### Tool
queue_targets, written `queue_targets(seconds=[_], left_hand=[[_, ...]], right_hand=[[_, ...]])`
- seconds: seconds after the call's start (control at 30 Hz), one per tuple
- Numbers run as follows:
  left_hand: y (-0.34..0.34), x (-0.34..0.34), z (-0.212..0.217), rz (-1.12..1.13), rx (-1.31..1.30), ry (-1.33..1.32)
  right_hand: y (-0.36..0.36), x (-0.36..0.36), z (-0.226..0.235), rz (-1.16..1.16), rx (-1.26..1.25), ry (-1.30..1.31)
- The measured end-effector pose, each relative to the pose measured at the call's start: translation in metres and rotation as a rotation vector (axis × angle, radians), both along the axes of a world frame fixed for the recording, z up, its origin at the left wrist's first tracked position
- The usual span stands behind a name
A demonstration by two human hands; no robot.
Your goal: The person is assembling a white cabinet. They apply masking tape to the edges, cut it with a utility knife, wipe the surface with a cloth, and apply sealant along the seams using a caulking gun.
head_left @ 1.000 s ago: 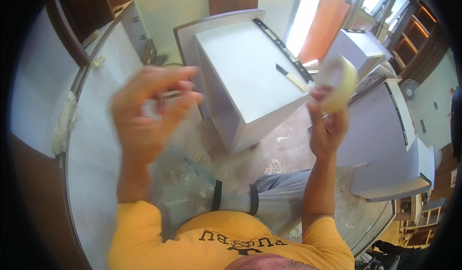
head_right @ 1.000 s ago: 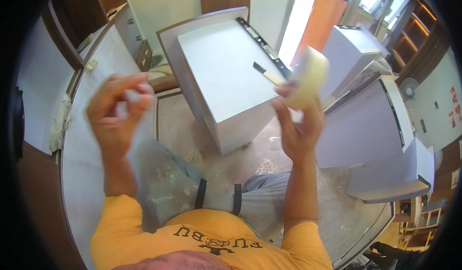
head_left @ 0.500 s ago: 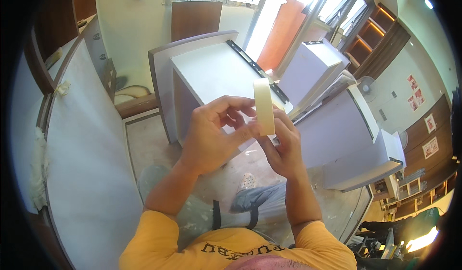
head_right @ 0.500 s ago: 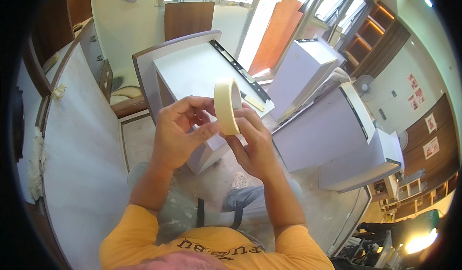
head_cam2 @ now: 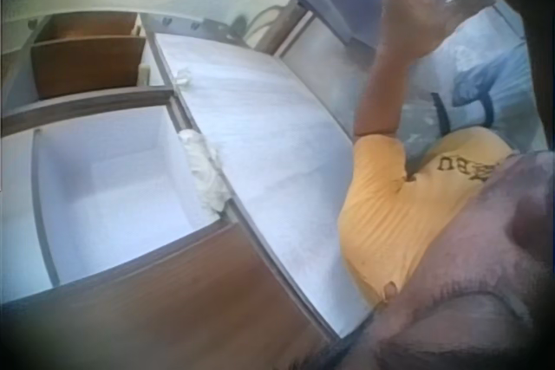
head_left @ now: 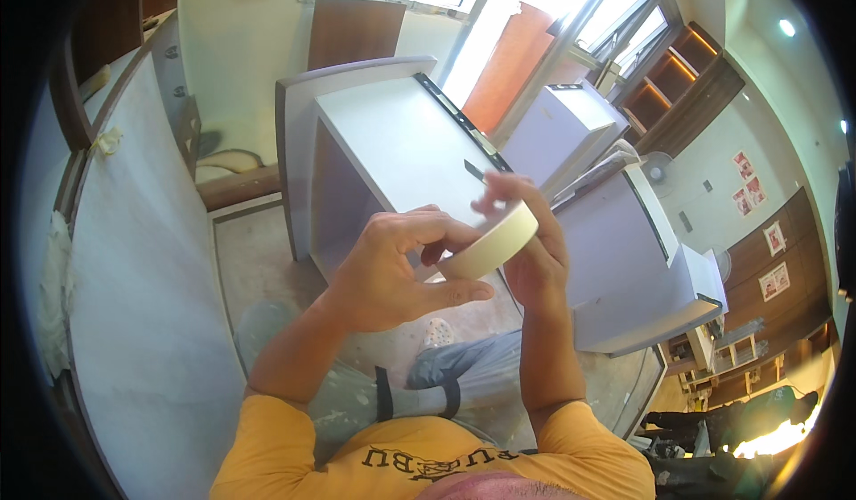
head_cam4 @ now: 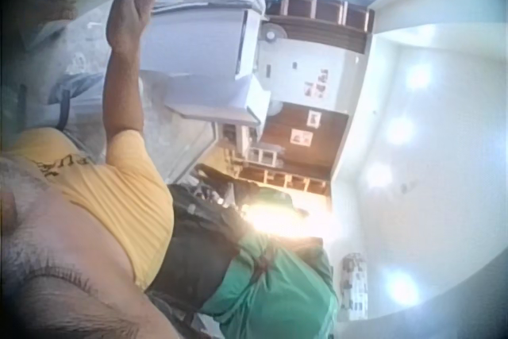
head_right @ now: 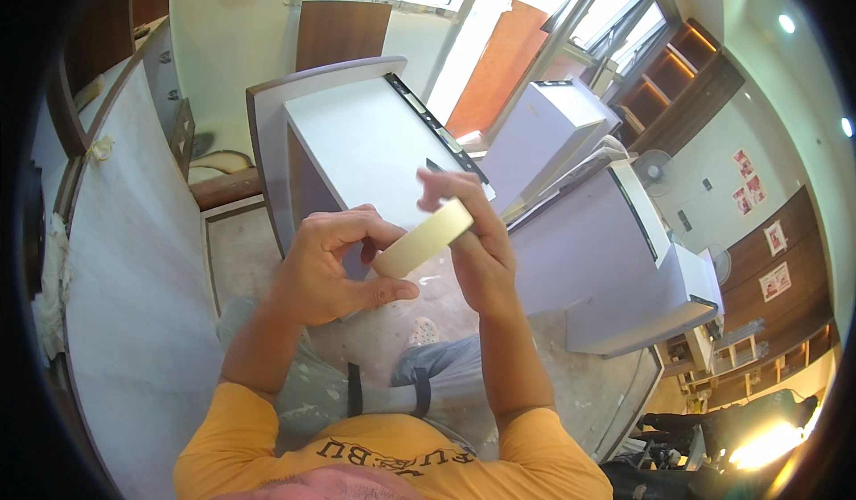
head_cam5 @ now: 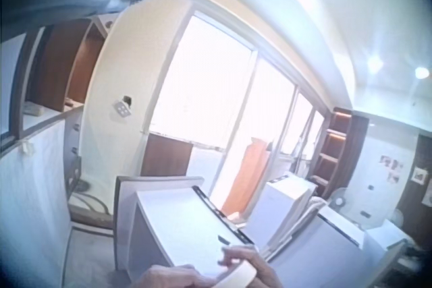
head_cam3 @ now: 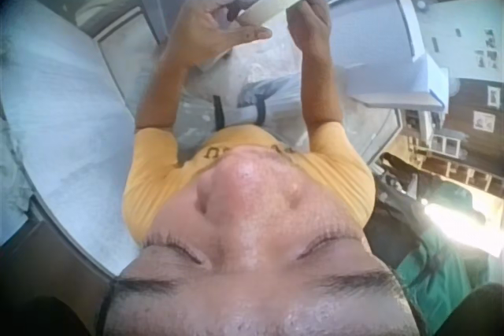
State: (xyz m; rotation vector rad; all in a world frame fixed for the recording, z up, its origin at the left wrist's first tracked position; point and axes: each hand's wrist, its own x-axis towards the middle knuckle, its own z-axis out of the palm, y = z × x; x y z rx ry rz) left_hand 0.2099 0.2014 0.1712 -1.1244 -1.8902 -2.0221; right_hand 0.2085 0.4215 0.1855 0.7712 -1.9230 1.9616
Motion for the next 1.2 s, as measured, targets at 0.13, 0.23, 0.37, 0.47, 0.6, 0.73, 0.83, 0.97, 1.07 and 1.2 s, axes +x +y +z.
queue_targets(seconds=[0.13,0.23,0.37,0.47,0.6,0.73,0.83,0.97,1.07,1.2], left_hand=[[0.008,-0.001,-0.005,0.217,0.095,0.113],[0.011,-0.003,-0.007,0.401,0.104,0.204],[0.012,-0.007,-0.009,0.594,0.035,0.427],[0.013,-0.010,-0.012,0.713,0.025,0.554],[0.012,-0.012,-0.015,0.842,-0.023,0.654],[0.010,-0.011,-0.013,0.872,-0.051,0.706],[0.009,-0.010,-0.012,0.873,-0.074,0.708],[0.008,-0.010,-0.013,0.869,-0.117,0.693],[0.008,-0.010,-0.015,0.860,-0.136,0.670],[0.009,-0.009,-0.015,0.855,-0.165,0.642]], right_hand=[[-0.001,0.007,0.012,-0.185,0.003,0.209],[-0.001,0.018,0.022,-0.149,0.057,0.370],[-0.011,0.021,0.025,-0.157,0.211,0.494],[-0.019,0.018,0.024,-0.189,0.240,0.503],[-0.020,0.017,0.024,-0.217,0.285,0.523],[-0.019,0.019,0.025,-0.286,0.351,0.545],[-0.019,0.018,0.024,-0.324,0.389,0.585],[-0.018,0.016,0.023,-0.323,0.412,0.586],[-0.017,0.016,0.022,-0.342,0.460,0.602],[-0.017,0.015,0.020,-0.372,0.491,0.615]])
